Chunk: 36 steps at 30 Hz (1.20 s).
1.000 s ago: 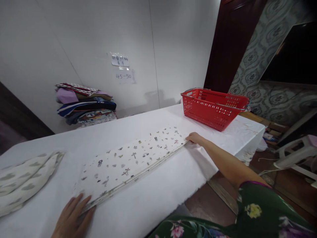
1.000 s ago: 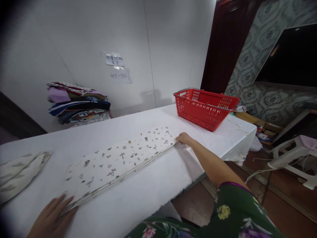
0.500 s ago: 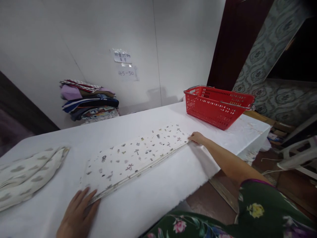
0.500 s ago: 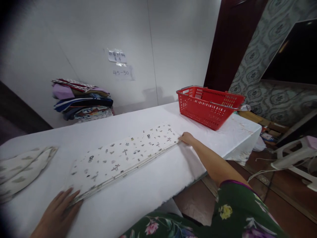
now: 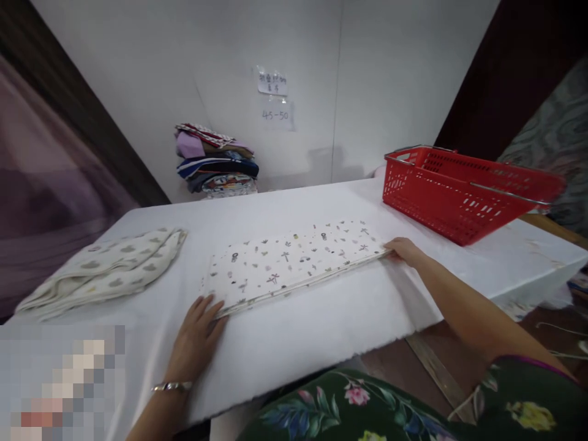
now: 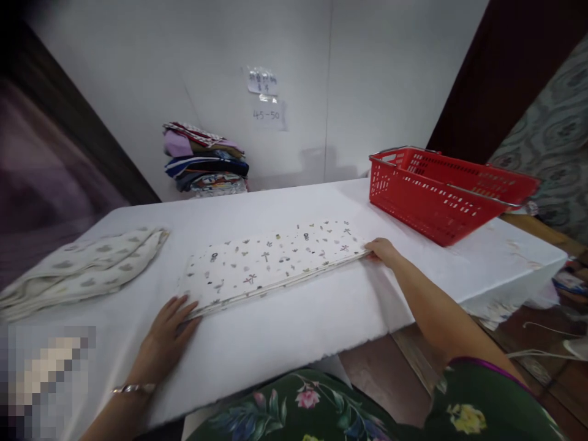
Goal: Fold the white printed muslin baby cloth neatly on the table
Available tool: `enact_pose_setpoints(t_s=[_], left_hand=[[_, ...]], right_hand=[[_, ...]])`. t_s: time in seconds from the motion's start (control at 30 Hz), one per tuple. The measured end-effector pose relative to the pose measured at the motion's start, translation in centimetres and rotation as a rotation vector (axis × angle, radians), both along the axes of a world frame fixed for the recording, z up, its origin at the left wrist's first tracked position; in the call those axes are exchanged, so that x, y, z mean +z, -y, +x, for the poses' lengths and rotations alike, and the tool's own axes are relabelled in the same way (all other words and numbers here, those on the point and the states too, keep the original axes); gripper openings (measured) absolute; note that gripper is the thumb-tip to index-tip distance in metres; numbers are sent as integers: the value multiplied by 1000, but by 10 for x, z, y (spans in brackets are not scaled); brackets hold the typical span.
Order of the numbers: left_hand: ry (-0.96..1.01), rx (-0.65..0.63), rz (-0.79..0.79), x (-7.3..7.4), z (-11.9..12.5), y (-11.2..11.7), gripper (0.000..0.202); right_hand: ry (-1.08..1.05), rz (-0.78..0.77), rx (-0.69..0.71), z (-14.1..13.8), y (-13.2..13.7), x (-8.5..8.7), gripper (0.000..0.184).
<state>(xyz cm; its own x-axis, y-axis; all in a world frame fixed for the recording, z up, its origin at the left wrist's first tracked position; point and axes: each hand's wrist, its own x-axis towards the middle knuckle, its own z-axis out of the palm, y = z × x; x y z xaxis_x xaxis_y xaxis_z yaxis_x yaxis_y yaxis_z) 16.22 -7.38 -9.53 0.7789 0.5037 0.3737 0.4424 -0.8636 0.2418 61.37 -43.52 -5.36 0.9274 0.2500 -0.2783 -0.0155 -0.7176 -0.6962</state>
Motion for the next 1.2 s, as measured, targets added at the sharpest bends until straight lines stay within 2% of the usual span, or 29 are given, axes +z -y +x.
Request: enact_pose_setpoints(t_s=[0.1,0.17,0.33,0.43,0.5,0.57,0.63,0.7,0.83,1.0,1.2], left_hand=[[-24,2,-7,4,1,3,40],[-13,-9,-8,5,1,4,40],[17,-20,-10,6,-1,5,40],[40,5,9,10,1,8,43],[70,4,43,14,8,13,40],[88,-39,62,18,19,22,34],[85,-109,64,22,35,34,29],[64,-169,56,25,50,44,26],[10,-202,25,28,71,55,26],[-25,-179,-41,28,77,55,26],[-24,-179,-83,27,77,55,25]], right_hand=[[39,-31,-20,0,2,-5,16],[99,-107,-3,0,2,-9,19],[297,-371,105,-1,3,-11,35],[493,-427,184,-11,1,-8,44],[669,-345,279,-27,-6,-5,38],[797,-165,446,-49,-21,-4,29],[849,43,643,-74,-40,-3,24],[825,171,806,-99,-59,-3,23],[770,194,1068,-129,-88,-3,24],[782,186,1058,-131,-103,-12,23],[748,147,1018,-130,-106,-22,23]])
